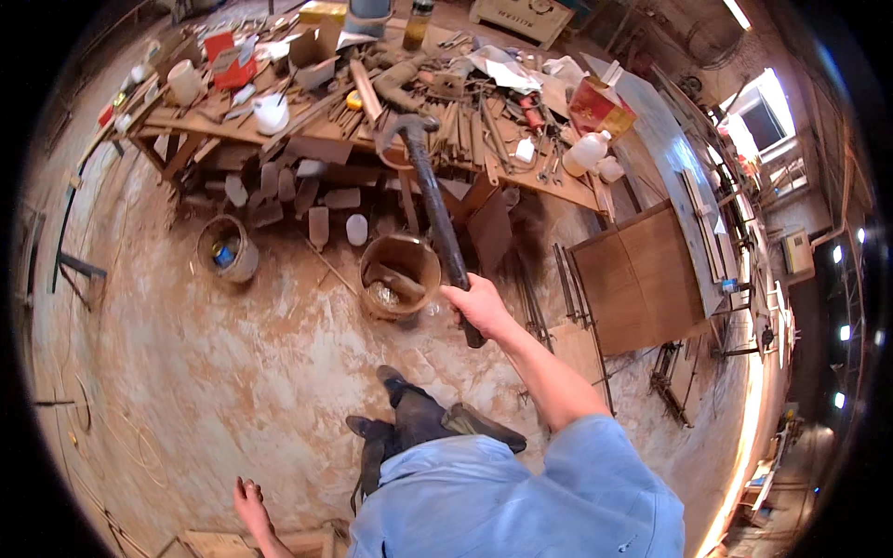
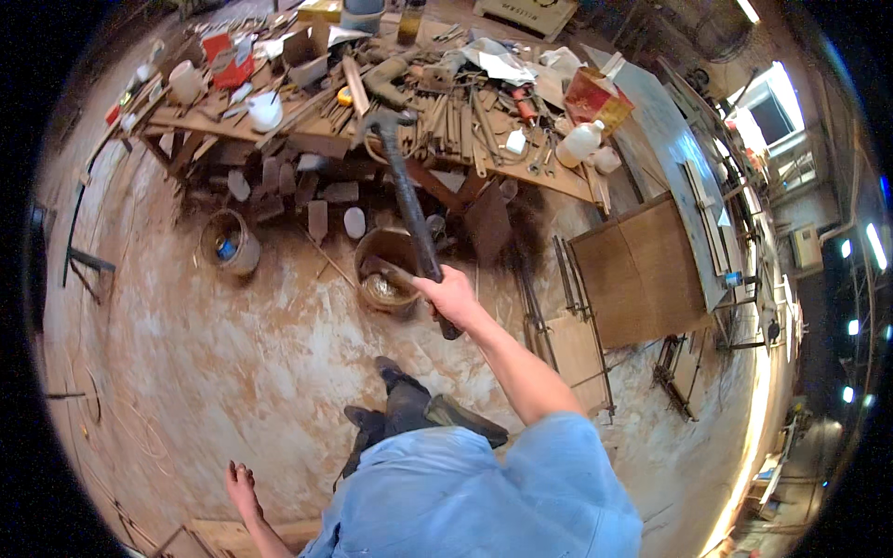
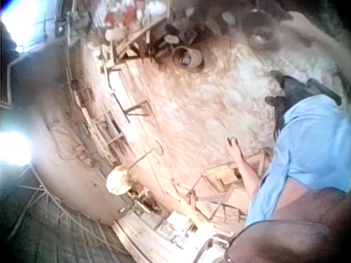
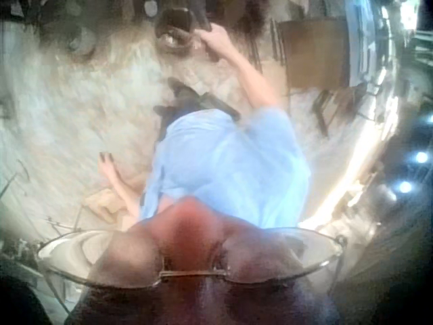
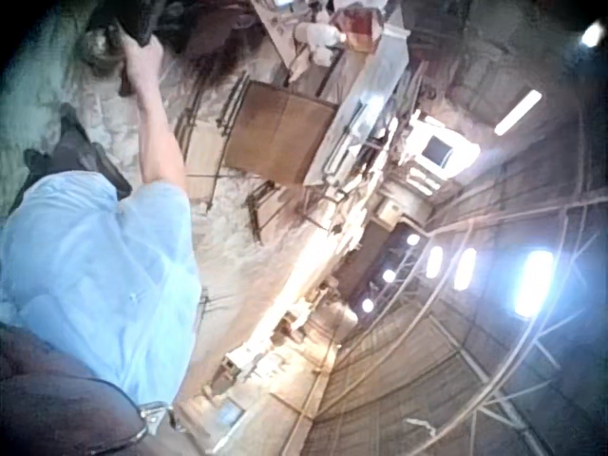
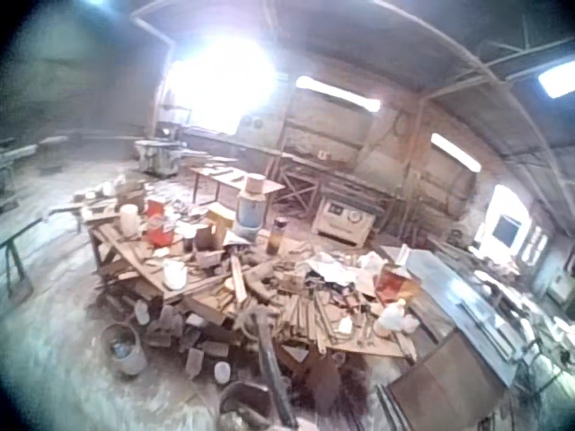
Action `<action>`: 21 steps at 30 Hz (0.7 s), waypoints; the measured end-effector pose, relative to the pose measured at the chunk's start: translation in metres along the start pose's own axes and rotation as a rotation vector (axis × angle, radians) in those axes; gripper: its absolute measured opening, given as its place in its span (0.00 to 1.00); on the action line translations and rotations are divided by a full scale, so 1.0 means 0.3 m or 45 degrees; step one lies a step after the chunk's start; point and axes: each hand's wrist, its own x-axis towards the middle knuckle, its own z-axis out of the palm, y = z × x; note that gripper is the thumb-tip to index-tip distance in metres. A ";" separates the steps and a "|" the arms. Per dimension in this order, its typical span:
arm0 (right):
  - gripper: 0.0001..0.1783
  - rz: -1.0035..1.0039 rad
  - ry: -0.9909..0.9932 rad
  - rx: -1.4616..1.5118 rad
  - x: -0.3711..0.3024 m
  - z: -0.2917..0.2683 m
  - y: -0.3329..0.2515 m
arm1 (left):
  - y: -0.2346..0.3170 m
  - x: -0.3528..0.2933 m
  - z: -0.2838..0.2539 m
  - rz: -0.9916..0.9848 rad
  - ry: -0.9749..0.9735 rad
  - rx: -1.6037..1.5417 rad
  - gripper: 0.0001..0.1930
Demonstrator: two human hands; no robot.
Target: The person assembles a wooden box by applying glue to a wooden strip and attaching it to a plywood panel. They use a hammer to secure the pieces and a metal strap clamp to hold the assembly together while the glue sets.
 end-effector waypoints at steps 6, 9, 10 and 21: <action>0.17 -0.113 0.425 0.049 0.324 -0.192 -0.045 | -0.244 -0.022 0.004 -0.283 -0.398 0.467 0.24; 0.19 -0.096 0.553 -0.009 0.570 -0.294 -0.052 | -0.287 -0.103 0.107 -0.609 -0.449 0.606 0.24; 0.20 -0.036 0.578 0.023 0.670 -0.335 -0.044 | -0.281 -0.120 0.133 -0.667 -0.458 0.636 0.24; 0.21 -0.484 0.844 -0.139 1.014 -0.244 0.002 | -0.038 0.305 0.169 -0.327 -0.671 0.516 0.25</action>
